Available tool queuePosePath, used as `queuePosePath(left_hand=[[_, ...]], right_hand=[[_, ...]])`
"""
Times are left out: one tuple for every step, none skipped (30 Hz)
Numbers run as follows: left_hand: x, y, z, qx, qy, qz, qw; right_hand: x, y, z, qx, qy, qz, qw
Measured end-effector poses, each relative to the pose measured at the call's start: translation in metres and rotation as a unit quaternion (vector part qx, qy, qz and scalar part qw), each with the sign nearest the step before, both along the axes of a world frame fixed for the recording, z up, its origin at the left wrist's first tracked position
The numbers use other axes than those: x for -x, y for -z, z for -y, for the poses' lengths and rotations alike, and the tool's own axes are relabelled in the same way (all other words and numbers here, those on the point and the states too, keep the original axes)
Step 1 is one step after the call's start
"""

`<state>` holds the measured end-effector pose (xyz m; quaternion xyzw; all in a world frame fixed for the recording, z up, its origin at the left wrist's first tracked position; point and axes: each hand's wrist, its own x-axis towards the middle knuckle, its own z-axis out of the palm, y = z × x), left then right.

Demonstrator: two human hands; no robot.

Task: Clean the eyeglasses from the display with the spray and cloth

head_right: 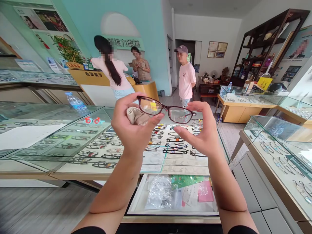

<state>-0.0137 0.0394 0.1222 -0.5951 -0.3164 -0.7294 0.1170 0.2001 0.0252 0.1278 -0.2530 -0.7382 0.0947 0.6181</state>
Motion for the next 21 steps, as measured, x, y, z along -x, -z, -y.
queuePosePath(left_hand=[[-0.001, 0.001, 0.0, 0.002, -0.006, 0.015, 1.0], [-0.002, 0.001, 0.0, 0.004, -0.01, 0.026, 1.0], [-0.004, 0.002, 0.001, 0.005, -0.012, 0.033, 0.999], [-0.005, 0.002, 0.001, 0.006, -0.013, 0.038, 0.999], [-0.006, 0.003, 0.001, 0.006, -0.013, 0.042, 0.999], [-0.007, 0.003, 0.001, 0.006, -0.013, 0.044, 0.999], [-0.008, 0.003, 0.002, 0.006, -0.011, 0.046, 0.999], [-0.008, 0.004, 0.002, 0.01, -0.009, 0.047, 0.999], [-0.007, 0.004, 0.002, 0.018, -0.005, 0.045, 0.999], [-0.006, 0.003, 0.002, 0.028, 0.002, 0.04, 0.999], [-0.005, 0.003, 0.003, 0.039, 0.011, 0.033, 0.999], [-0.003, 0.002, 0.003, 0.051, 0.021, 0.025, 0.998], [-0.002, 0.001, 0.004, 0.059, 0.03, 0.017, 0.998], [0.0, 0.0, 0.005, 0.064, 0.037, 0.012, 0.997], [0.002, -0.001, 0.005, 0.065, 0.041, 0.008, 0.997], [0.003, -0.002, 0.006, 0.067, 0.043, 0.007, 0.997], [0.004, -0.003, 0.006, 0.068, 0.045, 0.008, 0.997], [0.004, -0.003, 0.007, 0.068, 0.046, 0.011, 0.997], [0.004, -0.004, 0.007, 0.068, 0.048, 0.013, 0.996], [0.004, -0.004, 0.007, 0.068, 0.049, 0.014, 0.996], [0.004, -0.004, 0.007, 0.063, 0.046, 0.013, 0.997]], right_hand=[[0.002, 0.002, -0.002, -0.019, 0.014, -0.009, 1.0], [0.004, 0.004, -0.003, -0.032, 0.028, -0.02, 0.999], [0.006, 0.005, -0.004, -0.041, 0.043, -0.031, 0.998], [0.008, 0.006, -0.005, -0.048, 0.056, -0.04, 0.996], [0.01, 0.006, -0.005, -0.053, 0.068, -0.046, 0.995], [0.011, 0.007, -0.004, -0.055, 0.077, -0.05, 0.994], [0.012, 0.007, -0.004, -0.056, 0.085, -0.052, 0.993], [0.012, 0.006, -0.004, -0.055, 0.091, -0.053, 0.993], [0.011, 0.006, -0.003, -0.054, 0.096, -0.054, 0.992], [0.01, 0.005, -0.003, -0.052, 0.101, -0.055, 0.992], [0.009, 0.004, -0.003, -0.051, 0.106, -0.058, 0.991], [0.008, 0.003, -0.003, -0.048, 0.108, -0.061, 0.991], [0.006, 0.002, -0.003, -0.045, 0.107, -0.066, 0.991], [0.005, 0.002, -0.003, -0.04, 0.104, -0.069, 0.991], [0.004, 0.001, -0.003, -0.034, 0.1, -0.07, 0.992], [0.003, 0.001, -0.004, -0.027, 0.096, -0.071, 0.992], [0.003, 0.001, -0.004, -0.02, 0.093, -0.071, 0.993], [0.002, 0.001, -0.004, -0.014, 0.089, -0.073, 0.993], [0.003, 0.001, -0.005, -0.011, 0.086, -0.077, 0.993], [0.003, 0.001, -0.005, -0.007, 0.082, -0.084, 0.993], [0.004, 0.001, -0.005, -0.005, 0.078, -0.092, 0.993]])
